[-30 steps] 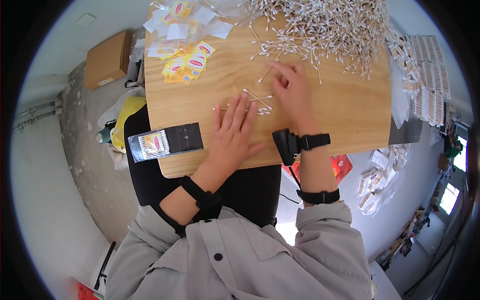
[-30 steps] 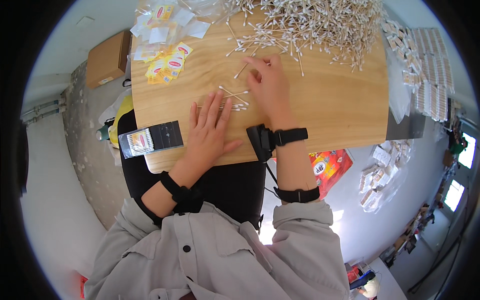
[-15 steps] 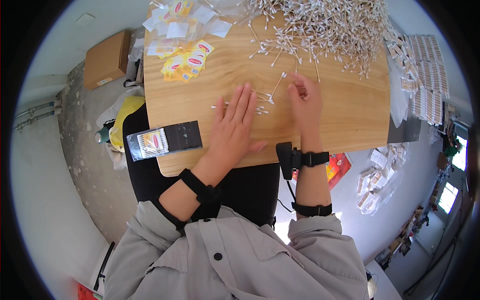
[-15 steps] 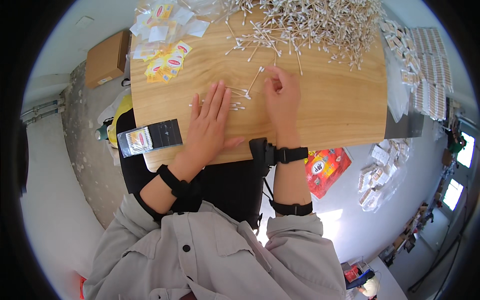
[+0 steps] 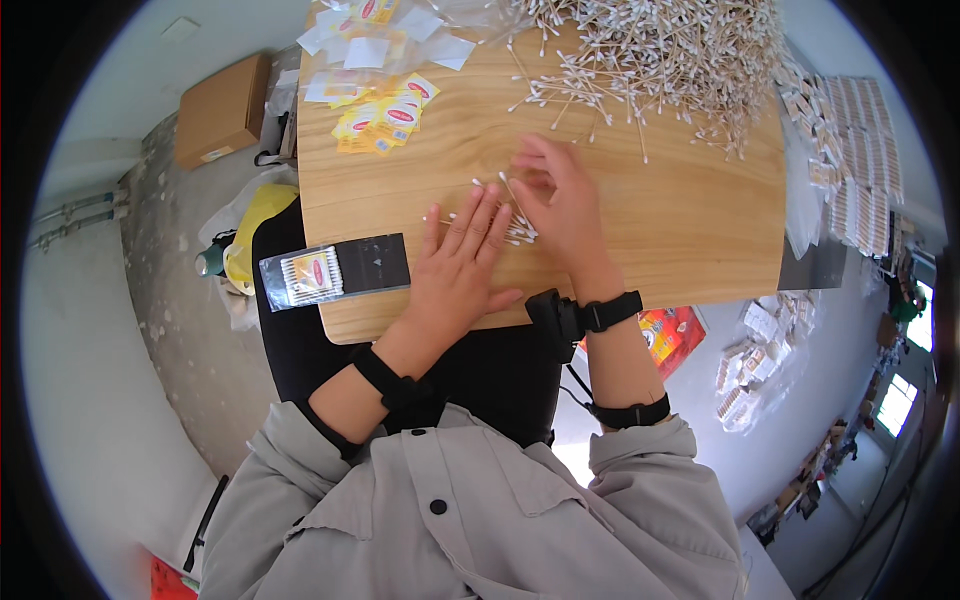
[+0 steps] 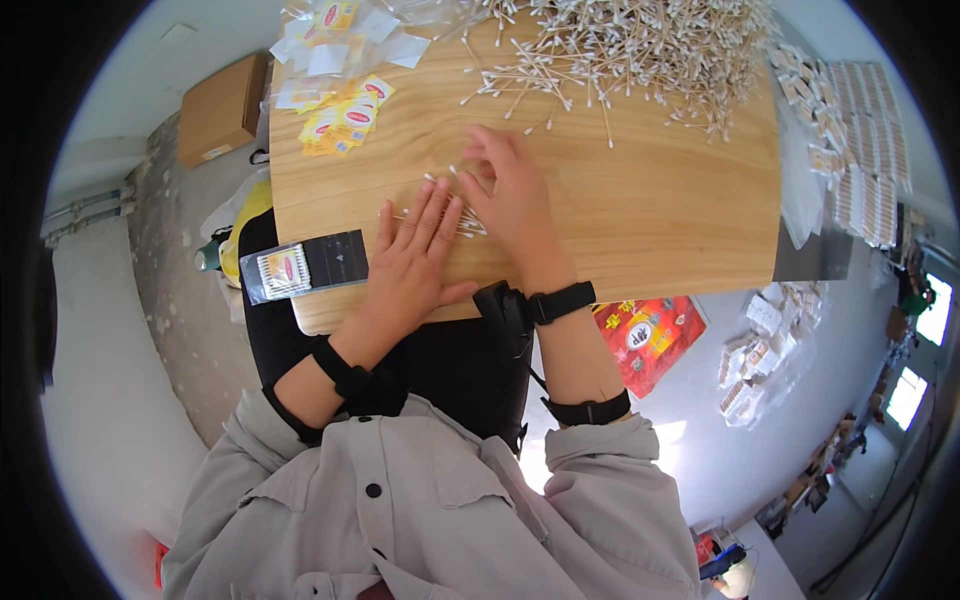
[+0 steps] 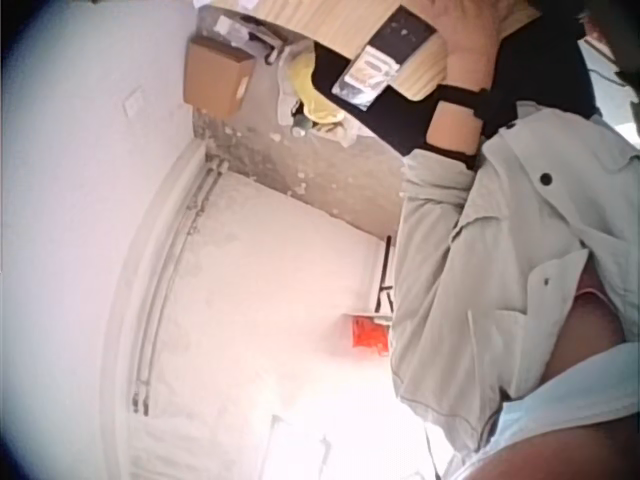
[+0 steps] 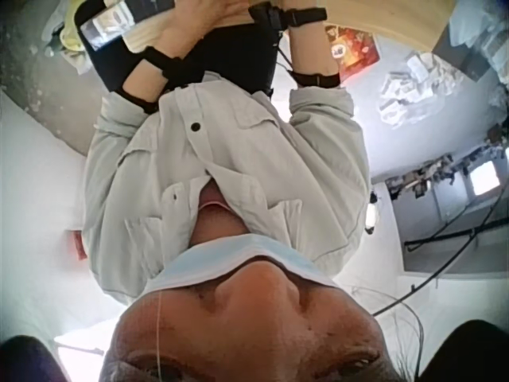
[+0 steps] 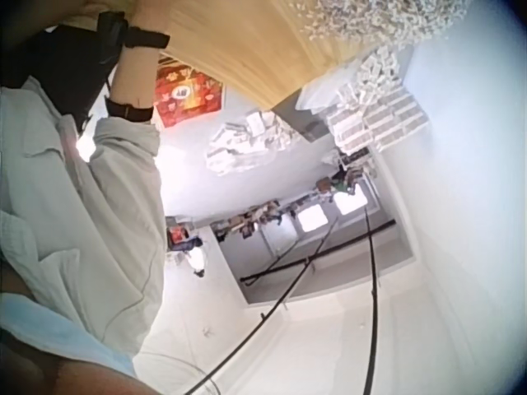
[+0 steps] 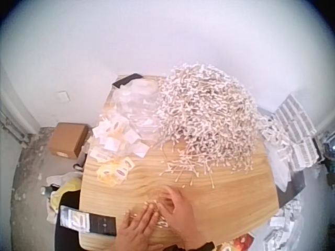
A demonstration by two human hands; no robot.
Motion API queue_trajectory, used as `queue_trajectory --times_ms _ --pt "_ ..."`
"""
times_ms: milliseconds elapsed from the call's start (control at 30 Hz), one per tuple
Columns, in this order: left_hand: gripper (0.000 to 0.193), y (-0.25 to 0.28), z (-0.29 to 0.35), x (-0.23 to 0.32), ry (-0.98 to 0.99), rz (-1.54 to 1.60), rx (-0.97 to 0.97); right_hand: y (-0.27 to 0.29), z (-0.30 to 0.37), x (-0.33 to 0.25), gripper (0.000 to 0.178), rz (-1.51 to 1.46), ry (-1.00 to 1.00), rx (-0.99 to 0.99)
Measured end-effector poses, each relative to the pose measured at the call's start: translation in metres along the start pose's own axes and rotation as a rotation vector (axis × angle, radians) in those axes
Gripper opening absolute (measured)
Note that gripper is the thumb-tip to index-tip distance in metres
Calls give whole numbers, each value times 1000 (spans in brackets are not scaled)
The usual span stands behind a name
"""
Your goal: The person gathers cotton swabs from a large pile on a wooden table and arranges them into neat rows. They then place the aligned swabs into small plastic packaging sleeves, seal the packages, and set them aside. The process is repeated continuously throughout the clip.
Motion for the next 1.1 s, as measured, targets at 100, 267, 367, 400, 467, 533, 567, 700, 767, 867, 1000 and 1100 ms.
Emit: queue_trajectory --times_ms 100,267,367,400,467,533,567,700,767,867,1000,1100 --pt "111 5 -2 -3 28 17 -30 17 15 -1 26 178 -165 174" --pt "115 5 -10 -9 6 13 -20 12 35 -1 16 342 53 -16" --pt "115 12 -16 -14 -15 100 -13 12 33 3 16 277 20 -15" --pt "114 15 -19 -16 -18 105 -15 14 32 5 17 244 3 -1" --pt "113 19 -22 -19 -22 117 -16 18 32 5 17 191 -62 66" --pt "112 11 -21 -18 -112 116 -31 23 34 0 18 234 -12 89" --pt "112 7 -21 -17 -156 111 -39 26 34 -4 19 298 71 78" --pt "111 2 -9 -14 -87 41 -35 34 53 -17 21 495 56 25" --pt "110 4 -7 -9 -59 3 -33 31 64 -17 21 474 51 41" --pt "109 6 -3 -3 10 -42 -25 23 73 -17 20 438 65 103" --pt "108 5 0 0 69 -40 -31 24 77 -18 15 391 62 161" --pt "108 3 -1 -1 63 -32 -13 22 76 -18 13 382 22 210"
Point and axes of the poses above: each hand's wrist, its own z-axis away from the middle knuckle, its own y-axis out of the back of the hand, x = y × z, the point moved 3 cm from there along -z, towards the middle knuckle, and after that the axes turned 15 degrees about x, right-handed, at the moved point
